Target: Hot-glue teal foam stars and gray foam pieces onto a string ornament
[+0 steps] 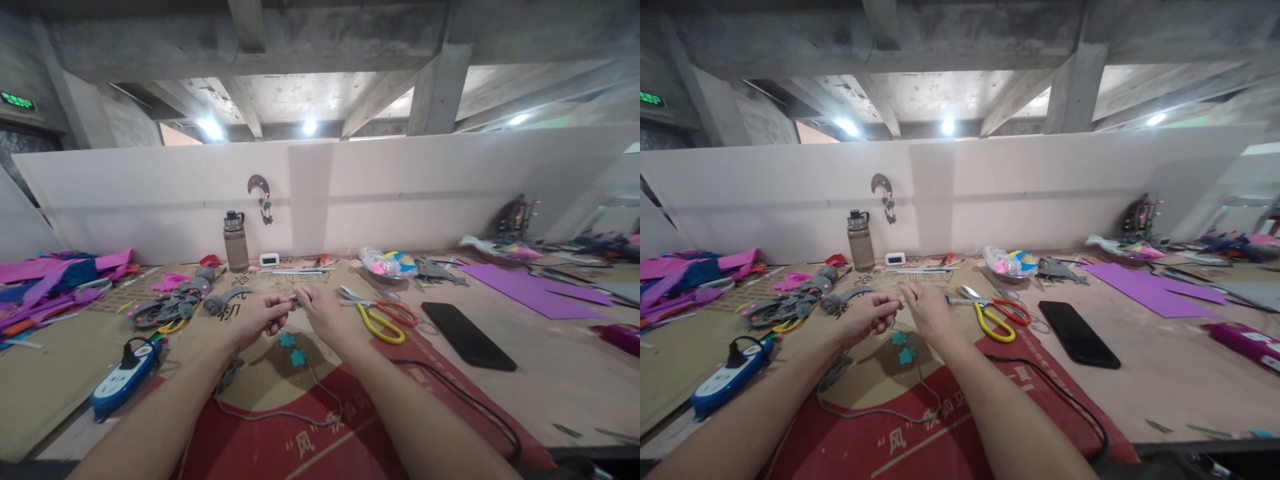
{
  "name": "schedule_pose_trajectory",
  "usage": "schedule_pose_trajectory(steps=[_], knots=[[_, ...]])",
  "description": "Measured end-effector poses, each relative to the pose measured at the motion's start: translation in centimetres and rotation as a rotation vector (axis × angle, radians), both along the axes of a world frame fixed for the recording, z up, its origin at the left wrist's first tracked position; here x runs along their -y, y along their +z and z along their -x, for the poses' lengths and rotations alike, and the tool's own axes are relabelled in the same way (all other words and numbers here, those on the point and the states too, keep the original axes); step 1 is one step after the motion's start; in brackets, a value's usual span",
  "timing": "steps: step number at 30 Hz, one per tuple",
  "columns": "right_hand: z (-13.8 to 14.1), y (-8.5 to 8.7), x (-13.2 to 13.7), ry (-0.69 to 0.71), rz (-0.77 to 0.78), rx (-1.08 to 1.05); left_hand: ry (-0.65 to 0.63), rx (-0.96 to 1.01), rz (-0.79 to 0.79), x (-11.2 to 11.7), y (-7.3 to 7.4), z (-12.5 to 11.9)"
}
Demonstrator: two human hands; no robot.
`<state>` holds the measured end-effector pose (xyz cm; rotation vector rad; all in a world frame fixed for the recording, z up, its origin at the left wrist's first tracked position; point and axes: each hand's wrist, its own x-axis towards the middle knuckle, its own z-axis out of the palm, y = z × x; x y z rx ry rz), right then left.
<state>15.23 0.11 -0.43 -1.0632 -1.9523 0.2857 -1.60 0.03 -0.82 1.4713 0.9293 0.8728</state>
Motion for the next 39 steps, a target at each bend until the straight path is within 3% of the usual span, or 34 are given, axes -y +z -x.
schedule_pose_trajectory(steps=[5, 11, 17, 23, 31, 35, 39], knots=[[-0.1, -0.7, -0.1, 0.067, 0.151, -0.185, -0.051, -0.016, 0.039, 0.2, 0.0, -0.1], [0.1, -1.2, -0.6, 0.115, 0.298, -0.478, -0.018, 0.007, 0.034, 0.0, -0.1, -0.2], [-0.1, -0.3, -0.2, 0.176, 0.394, -0.527, 0.008, 0.063, 0.008, -0.2, 0.1, 0.0], [0.1, 0.0, 0.2, 0.291, 0.294, -0.449, 0.022, 0.077, 0.013, -0.6, -0.1, 0.3], [-0.2, 0.0, 0.0, 0.028, 0.027, -0.178, -0.025, 0.048, 0.009, 0.2, 0.4, -0.1], [0.0, 0.0, 0.3, 0.030, 0.009, -0.145, -0.023, -0.038, 0.006, 0.4, 0.7, -0.2], [-0.4, -0.3, -0.1, 0.024, 0.049, -0.213, 0.057, -0.094, -0.022, 0.2, 0.8, 0.0]])
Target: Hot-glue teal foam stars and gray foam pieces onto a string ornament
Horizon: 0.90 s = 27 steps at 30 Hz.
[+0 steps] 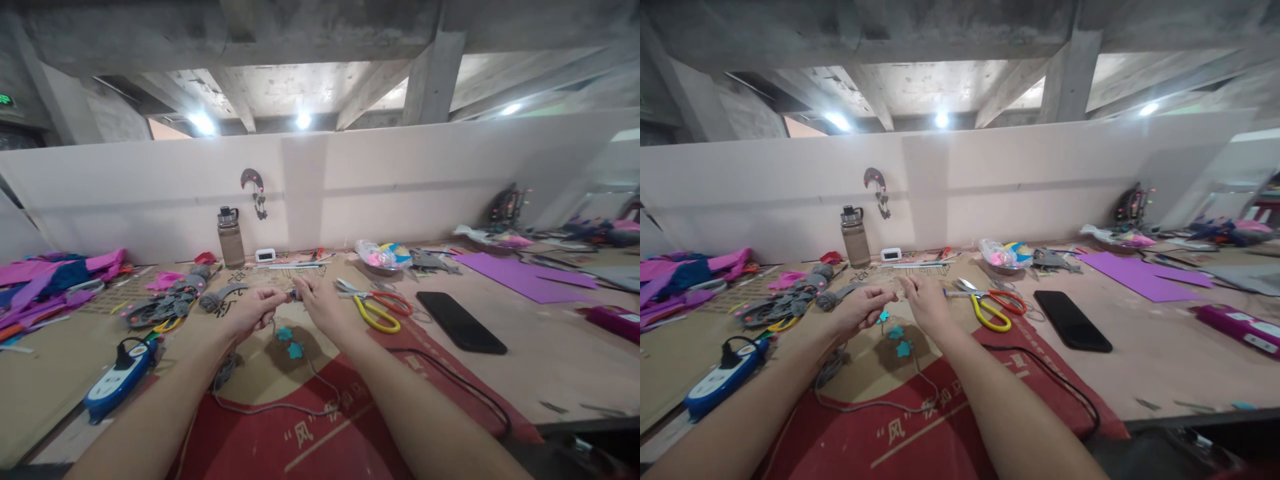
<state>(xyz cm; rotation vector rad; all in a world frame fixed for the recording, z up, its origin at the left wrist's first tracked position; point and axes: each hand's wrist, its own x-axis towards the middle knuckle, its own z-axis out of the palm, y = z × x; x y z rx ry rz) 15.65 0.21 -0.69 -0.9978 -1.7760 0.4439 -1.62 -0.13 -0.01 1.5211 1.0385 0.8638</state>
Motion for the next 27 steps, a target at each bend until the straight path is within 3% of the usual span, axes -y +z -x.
schedule_pose_trajectory(steps=[4, 7, 10, 12, 14, 18, 22, 27], knots=[[-1.0, 0.2, -1.3, -0.134, 0.034, -0.069, 0.041, 0.043, -0.030, -0.5, 0.1, 0.4], [-2.3, 0.9, -2.3, -0.211, 0.066, -0.009, 0.074, 0.006, -0.068, -1.0, -0.1, 0.9], [-5.0, 1.3, -2.6, -0.279, 0.154, 0.225, 0.079, -0.037, -0.093, -1.5, -0.5, 1.3], [-7.8, 0.9, -2.4, -0.398, 0.145, 0.431, 0.082, -0.050, -0.090, -1.8, -0.8, 1.6], [-10.8, -0.1, -2.1, -0.474, 0.125, 0.671, 0.087, -0.052, -0.075, -2.0, -1.0, 1.7], [-15.0, -2.9, -1.3, -0.614, 0.331, 0.962, 0.097, 0.007, -0.048, -2.1, -1.1, 1.5], [-15.1, -4.3, -0.8, -0.571, 0.334, 1.047, 0.102, 0.095, -0.011, -2.3, -1.2, 1.4], [-13.8, -3.8, -1.0, -0.605, 0.317, 1.052, 0.120, 0.201, 0.000, -2.2, -1.2, 1.5]])
